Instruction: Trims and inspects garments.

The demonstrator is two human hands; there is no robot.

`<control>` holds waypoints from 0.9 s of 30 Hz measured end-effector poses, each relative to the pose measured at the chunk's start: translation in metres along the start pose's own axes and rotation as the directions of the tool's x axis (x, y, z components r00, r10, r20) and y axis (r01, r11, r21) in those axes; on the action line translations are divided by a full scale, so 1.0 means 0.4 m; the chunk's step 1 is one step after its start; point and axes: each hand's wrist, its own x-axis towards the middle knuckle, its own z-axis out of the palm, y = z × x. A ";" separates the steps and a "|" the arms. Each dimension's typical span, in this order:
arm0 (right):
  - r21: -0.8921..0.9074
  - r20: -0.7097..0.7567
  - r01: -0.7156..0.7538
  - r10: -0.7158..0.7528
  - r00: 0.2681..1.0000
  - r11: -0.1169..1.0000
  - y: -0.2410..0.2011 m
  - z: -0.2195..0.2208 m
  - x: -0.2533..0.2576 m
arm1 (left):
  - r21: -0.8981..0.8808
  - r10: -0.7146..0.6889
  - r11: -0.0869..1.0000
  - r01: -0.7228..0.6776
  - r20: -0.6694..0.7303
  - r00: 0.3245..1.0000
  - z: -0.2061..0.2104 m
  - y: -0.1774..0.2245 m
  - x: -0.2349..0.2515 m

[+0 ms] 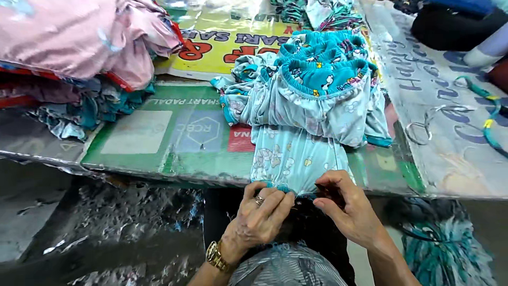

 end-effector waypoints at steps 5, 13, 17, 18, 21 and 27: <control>-0.264 0.109 0.137 -0.112 0.988 0.955 0.019 -0.003 -0.016 | 0.030 -0.067 0.997 0.068 -0.018 0.998 -0.017 0.056 -0.010; -0.540 0.010 0.173 -0.199 0.980 0.824 0.014 0.038 -0.020 | -0.141 -0.216 0.969 0.201 -0.102 0.971 0.004 0.070 -0.013; -0.616 -0.053 0.109 -0.179 0.982 0.780 0.004 0.058 -0.019 | -0.160 -0.232 0.964 0.214 -0.100 0.968 0.001 0.070 -0.017; -0.631 -0.064 0.098 -0.178 0.982 0.770 0.002 0.062 -0.018 | -0.150 -0.239 0.963 0.223 -0.102 0.965 0.000 0.068 -0.018; -0.592 -0.083 0.056 -0.130 0.988 0.804 -0.008 0.059 -0.020 | -0.016 -0.266 0.964 0.266 -0.104 0.958 0.002 0.048 -0.010; -0.388 -0.095 0.025 -0.067 0.993 0.921 -0.026 0.040 -0.004 | 0.247 -0.356 0.908 0.339 0.024 0.934 0.011 0.021 0.029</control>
